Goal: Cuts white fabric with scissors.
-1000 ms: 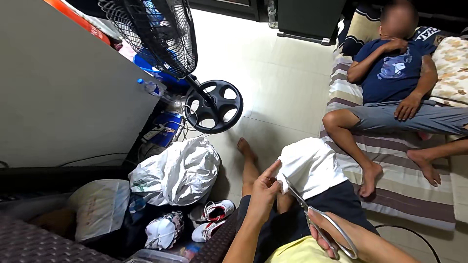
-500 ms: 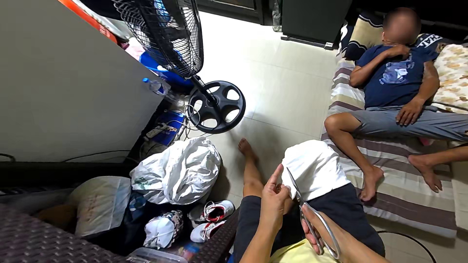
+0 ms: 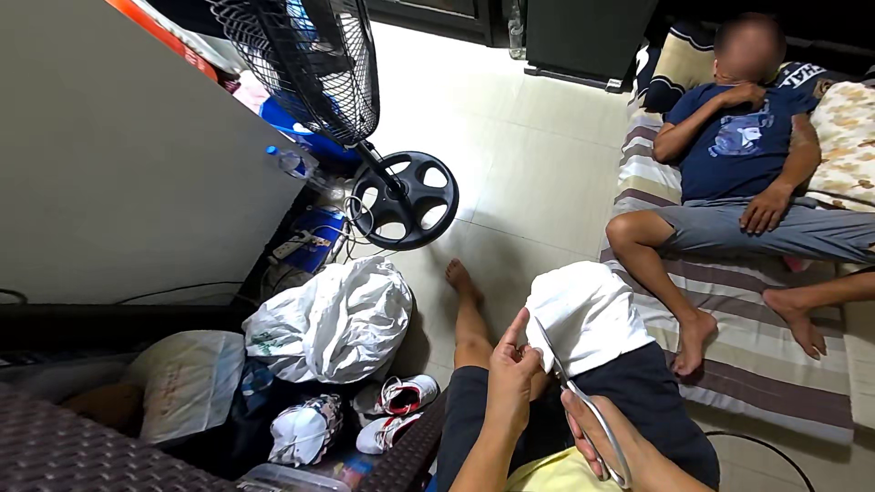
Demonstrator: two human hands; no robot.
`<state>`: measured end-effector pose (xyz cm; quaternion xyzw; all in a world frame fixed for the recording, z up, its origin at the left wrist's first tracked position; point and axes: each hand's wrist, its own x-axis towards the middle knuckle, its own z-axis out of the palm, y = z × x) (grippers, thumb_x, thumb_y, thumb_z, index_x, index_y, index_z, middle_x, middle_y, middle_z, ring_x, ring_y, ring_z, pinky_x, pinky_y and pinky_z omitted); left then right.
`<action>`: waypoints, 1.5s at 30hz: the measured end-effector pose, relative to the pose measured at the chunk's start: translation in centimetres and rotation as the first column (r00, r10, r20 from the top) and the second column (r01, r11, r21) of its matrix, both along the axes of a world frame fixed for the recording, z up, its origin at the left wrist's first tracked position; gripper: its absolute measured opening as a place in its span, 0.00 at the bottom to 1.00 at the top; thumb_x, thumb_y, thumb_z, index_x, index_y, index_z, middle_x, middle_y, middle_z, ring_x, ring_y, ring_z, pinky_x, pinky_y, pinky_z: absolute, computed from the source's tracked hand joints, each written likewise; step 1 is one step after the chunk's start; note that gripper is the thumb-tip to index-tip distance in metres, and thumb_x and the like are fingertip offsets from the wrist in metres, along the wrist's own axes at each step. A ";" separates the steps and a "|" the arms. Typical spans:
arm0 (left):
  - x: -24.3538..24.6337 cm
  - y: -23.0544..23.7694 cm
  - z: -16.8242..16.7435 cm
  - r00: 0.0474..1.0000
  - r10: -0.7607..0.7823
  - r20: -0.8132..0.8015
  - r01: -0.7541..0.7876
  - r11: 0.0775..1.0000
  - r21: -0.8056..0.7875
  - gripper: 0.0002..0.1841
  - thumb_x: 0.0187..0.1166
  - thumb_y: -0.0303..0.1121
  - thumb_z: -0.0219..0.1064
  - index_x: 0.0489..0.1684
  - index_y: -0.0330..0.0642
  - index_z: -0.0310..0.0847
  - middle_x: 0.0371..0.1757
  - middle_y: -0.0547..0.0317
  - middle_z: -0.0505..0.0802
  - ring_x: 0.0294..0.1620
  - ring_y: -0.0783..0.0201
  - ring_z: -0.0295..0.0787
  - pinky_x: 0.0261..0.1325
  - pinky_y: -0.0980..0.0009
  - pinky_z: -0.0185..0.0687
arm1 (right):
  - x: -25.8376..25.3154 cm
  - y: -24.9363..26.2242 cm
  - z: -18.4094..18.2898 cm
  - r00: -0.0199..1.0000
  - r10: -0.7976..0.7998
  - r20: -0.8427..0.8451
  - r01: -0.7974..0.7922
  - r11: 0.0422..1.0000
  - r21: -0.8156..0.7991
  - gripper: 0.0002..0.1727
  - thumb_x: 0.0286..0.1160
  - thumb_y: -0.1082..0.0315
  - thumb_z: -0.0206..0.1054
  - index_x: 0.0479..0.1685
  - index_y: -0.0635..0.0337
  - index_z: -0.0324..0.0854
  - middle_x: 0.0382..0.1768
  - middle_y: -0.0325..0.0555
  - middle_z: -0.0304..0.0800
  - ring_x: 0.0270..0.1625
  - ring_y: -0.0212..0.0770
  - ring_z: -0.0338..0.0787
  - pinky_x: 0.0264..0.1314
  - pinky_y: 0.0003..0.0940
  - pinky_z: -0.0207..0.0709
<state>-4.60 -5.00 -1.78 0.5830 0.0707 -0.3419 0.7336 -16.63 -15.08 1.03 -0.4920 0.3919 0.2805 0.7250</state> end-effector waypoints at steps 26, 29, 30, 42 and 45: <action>0.0 -0.5 -0.7 0.996 0.018 -0.088 -0.012 0.998 0.063 0.32 0.74 0.11 0.54 0.83 0.32 0.66 0.73 0.48 0.83 0.33 0.73 0.85 0.34 0.78 0.80 | -0.6 -1.1 0.1 0.999 -0.029 -0.022 0.033 0.982 0.186 0.28 0.91 0.41 0.47 0.26 0.52 0.71 0.12 0.31 0.70 0.12 0.26 0.74 0.16 0.20 0.71; 0.8 0.1 -1.2 0.986 -0.053 -0.157 0.060 0.998 0.038 0.32 0.75 0.11 0.51 0.84 0.34 0.64 0.72 0.50 0.84 0.39 0.72 0.87 0.39 0.76 0.82 | -2.0 -4.5 0.8 0.982 0.177 0.066 -0.187 0.961 0.201 0.31 0.85 0.31 0.45 0.31 0.49 0.73 0.16 0.29 0.73 0.16 0.25 0.76 0.20 0.20 0.73; 1.4 0.4 -1.5 0.969 -0.134 -0.208 0.134 0.991 -0.012 0.33 0.76 0.12 0.50 0.86 0.36 0.62 0.70 0.51 0.85 0.44 0.70 0.88 0.44 0.74 0.85 | -2.3 -5.9 1.4 0.967 0.241 0.085 -0.249 0.963 0.107 0.30 0.84 0.32 0.49 0.31 0.49 0.75 0.16 0.27 0.74 0.16 0.24 0.76 0.20 0.20 0.72; 6.0 -0.4 -5.2 0.962 -0.273 0.004 0.270 0.953 0.137 0.13 0.83 0.19 0.56 0.55 0.29 0.87 0.51 0.53 0.94 0.51 0.69 0.89 0.60 0.71 0.82 | 7.2 -14.4 -2.1 0.906 0.424 0.004 -0.200 0.435 -0.878 0.19 0.78 0.67 0.63 0.64 0.68 0.80 0.51 0.63 0.89 0.57 0.61 0.88 0.64 0.62 0.74; 7.3 -0.8 -3.1 0.983 -0.148 -0.109 0.153 0.987 0.037 0.16 0.88 0.22 0.50 0.59 0.28 0.84 0.49 0.53 0.94 0.44 0.68 0.91 0.51 0.72 0.86 | 8.4 -14.8 -3.7 0.917 0.398 0.030 -0.182 0.483 -0.856 0.17 0.77 0.68 0.64 0.60 0.67 0.80 0.47 0.61 0.89 0.53 0.59 0.89 0.59 0.61 0.76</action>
